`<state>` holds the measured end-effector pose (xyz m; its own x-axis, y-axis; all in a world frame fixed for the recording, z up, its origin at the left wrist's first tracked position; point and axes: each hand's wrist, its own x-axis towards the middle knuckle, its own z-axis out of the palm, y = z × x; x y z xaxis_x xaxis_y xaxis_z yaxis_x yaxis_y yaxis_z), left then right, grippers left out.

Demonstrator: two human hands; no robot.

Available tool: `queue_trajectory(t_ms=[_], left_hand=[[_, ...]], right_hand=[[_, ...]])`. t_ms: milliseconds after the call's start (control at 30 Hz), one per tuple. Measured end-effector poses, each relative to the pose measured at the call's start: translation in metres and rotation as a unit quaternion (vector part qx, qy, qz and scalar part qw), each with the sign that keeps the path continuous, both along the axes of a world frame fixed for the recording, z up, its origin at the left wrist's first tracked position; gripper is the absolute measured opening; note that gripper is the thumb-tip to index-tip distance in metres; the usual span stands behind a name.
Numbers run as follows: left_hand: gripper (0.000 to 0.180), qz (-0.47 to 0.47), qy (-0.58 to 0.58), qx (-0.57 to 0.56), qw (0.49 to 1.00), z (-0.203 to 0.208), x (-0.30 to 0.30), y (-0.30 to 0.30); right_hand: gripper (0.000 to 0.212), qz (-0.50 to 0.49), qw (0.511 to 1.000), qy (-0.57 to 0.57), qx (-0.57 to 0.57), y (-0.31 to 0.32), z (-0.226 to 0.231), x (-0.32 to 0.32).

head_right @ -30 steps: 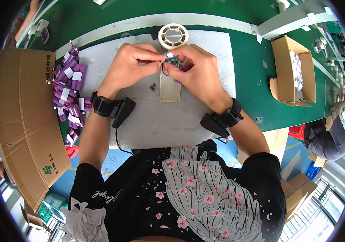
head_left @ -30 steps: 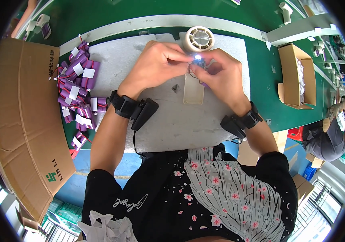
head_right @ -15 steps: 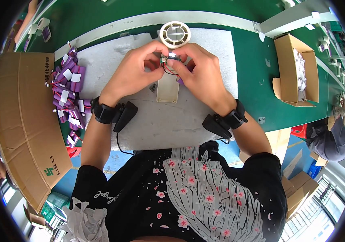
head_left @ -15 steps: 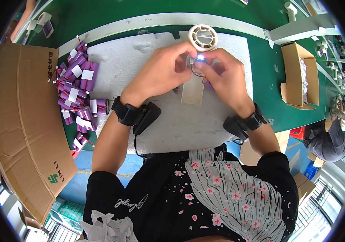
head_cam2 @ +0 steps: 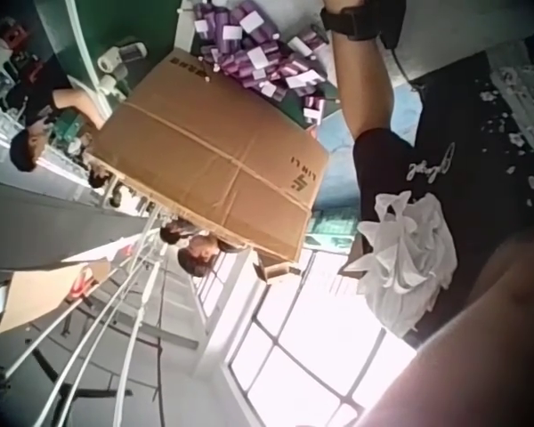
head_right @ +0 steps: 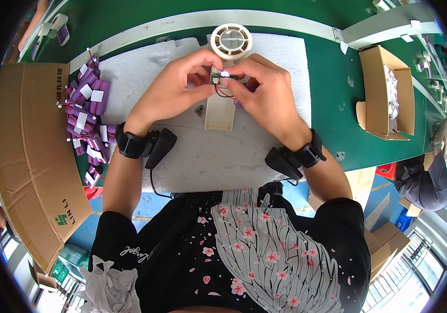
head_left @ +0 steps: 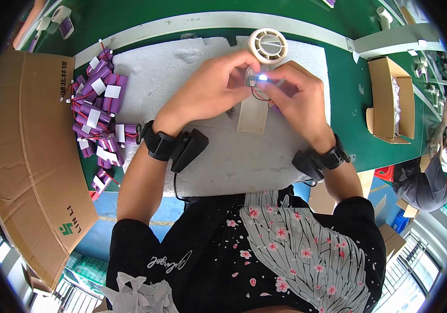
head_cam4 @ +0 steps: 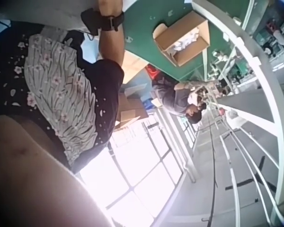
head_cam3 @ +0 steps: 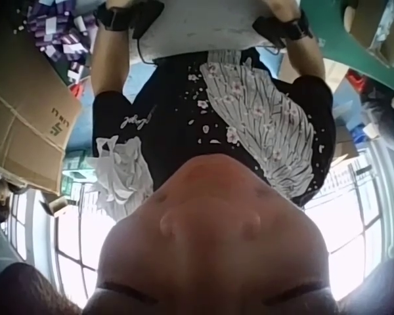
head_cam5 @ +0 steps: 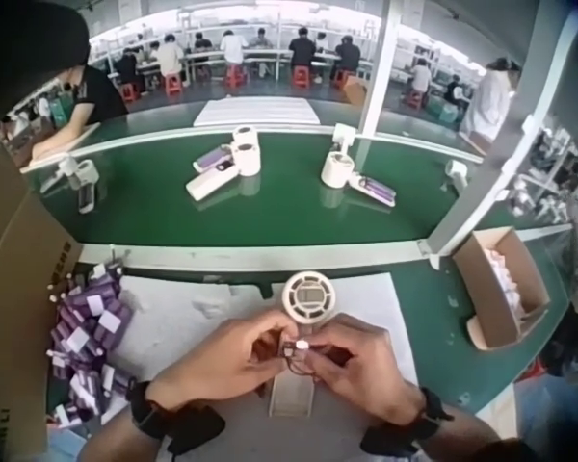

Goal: The person picks up a battery pack and a circuit board, connects the wires, and places them into a plastic housing. After testing the connection, they remove the components and repeat the process with a new battery pack and circuit board.

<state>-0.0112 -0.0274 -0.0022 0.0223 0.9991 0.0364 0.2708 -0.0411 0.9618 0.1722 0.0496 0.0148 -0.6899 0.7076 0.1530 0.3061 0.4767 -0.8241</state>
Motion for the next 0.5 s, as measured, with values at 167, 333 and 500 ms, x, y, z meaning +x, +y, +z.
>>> queue_trajectory(t_ms=[167,333,500], left_hand=[[0.027,0.007,0.017,-0.034,0.999,0.0038,0.0009,-0.0001],[0.027,0.008,0.024,-0.077,0.997,0.0074,0.0024,-0.0008],[0.026,0.015,0.021,-0.070,0.997,0.0065,0.0025,0.0003]], right_hand=[[0.013,0.006,1.000,0.012,0.006,0.0006,-0.0029,-0.0004],[0.014,0.000,0.999,-0.002,0.047,-0.0023,-0.0016,-0.0008],[0.015,-0.010,0.996,-0.007,0.088,-0.0031,-0.0026,-0.0022]])
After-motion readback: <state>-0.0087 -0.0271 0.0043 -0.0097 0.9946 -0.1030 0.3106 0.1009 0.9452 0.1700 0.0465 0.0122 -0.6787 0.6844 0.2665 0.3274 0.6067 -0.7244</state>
